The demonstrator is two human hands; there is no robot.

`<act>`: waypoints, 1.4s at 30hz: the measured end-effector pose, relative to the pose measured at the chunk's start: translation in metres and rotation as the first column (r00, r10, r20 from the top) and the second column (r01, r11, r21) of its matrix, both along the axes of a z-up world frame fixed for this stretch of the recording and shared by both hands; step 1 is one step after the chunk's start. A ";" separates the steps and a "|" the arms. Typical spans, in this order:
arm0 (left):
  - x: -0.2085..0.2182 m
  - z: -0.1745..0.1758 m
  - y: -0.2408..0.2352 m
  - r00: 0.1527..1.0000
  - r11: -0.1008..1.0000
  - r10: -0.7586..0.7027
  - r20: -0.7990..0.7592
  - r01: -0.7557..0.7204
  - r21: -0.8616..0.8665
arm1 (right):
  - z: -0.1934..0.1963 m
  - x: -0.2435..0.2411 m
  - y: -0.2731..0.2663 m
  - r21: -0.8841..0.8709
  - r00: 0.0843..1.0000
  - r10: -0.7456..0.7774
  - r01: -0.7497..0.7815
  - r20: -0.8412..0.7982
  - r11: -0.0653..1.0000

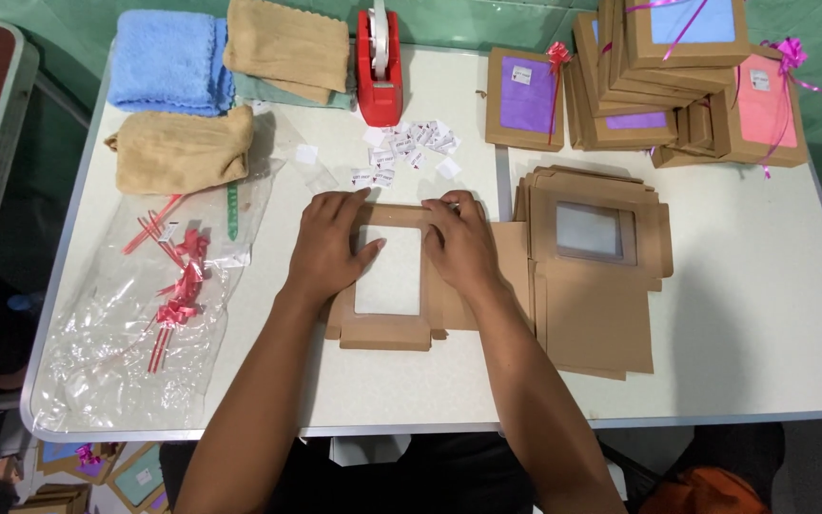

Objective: The person assembles cardboard boxes by hand, folding the flaps and pressing the edges to form the box shape.

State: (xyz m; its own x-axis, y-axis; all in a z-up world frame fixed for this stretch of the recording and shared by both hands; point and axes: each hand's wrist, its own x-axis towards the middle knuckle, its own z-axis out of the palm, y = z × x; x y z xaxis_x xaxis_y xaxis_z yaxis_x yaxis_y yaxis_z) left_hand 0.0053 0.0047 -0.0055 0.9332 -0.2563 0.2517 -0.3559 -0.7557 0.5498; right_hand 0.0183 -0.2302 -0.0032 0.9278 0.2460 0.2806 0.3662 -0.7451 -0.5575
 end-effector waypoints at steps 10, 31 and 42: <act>0.004 -0.006 0.003 0.999 0.993 0.036 0.009 -0.035 -0.113 | -0.007 0.001 -0.001 0.052 0.999 -0.003 0.001 0.038 0.999; 0.007 -0.002 0.002 0.999 0.998 0.046 -0.012 -0.046 -0.034 | 0.006 -0.001 0.002 -0.023 0.999 0.036 -0.036 0.003 0.999; 0.008 -0.002 0.001 0.997 0.993 0.075 -0.016 -0.076 -0.093 | 0.010 -0.002 0.004 -0.019 1.000 0.029 -0.029 -0.007 0.999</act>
State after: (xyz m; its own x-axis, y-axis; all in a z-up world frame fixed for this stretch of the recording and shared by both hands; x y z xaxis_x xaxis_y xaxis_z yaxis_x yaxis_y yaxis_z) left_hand 0.0138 0.0061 -0.0078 0.9524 -0.1605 0.2592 -0.2920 -0.7250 0.6238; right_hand 0.0159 -0.2259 0.0072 0.9220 0.2783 0.2691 0.3841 -0.7446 -0.5459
